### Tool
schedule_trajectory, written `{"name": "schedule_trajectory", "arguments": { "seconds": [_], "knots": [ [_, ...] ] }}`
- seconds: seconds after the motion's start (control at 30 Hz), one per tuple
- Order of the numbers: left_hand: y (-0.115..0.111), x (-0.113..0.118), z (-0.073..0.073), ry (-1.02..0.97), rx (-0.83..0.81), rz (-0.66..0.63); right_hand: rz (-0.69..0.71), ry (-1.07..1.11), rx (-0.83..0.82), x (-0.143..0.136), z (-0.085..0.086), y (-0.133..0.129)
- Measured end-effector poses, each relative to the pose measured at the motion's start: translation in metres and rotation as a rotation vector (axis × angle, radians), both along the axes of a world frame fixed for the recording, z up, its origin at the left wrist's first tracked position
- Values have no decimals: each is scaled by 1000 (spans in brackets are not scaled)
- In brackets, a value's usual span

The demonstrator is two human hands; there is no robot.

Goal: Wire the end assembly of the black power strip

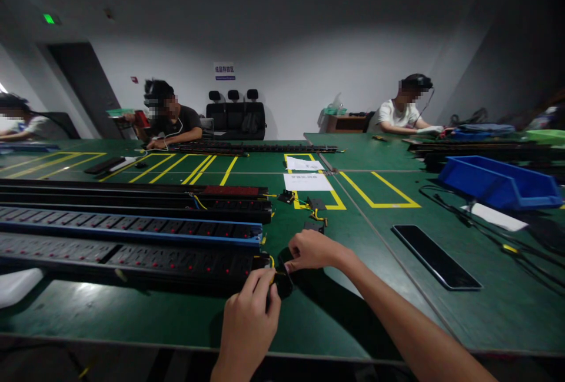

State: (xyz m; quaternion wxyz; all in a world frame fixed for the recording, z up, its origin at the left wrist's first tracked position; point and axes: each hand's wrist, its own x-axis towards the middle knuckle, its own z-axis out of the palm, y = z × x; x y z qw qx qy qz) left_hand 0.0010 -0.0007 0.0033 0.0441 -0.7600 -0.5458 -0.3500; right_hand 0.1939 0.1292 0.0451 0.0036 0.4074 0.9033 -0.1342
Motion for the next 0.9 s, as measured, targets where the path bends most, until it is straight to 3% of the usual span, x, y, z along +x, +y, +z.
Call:
{"name": "schedule_trajectory", "arguments": {
  "seconds": [0.9],
  "knots": [
    [1,0,2,6,30,-6,5,3,14,0,-1,0]
  ]
}}
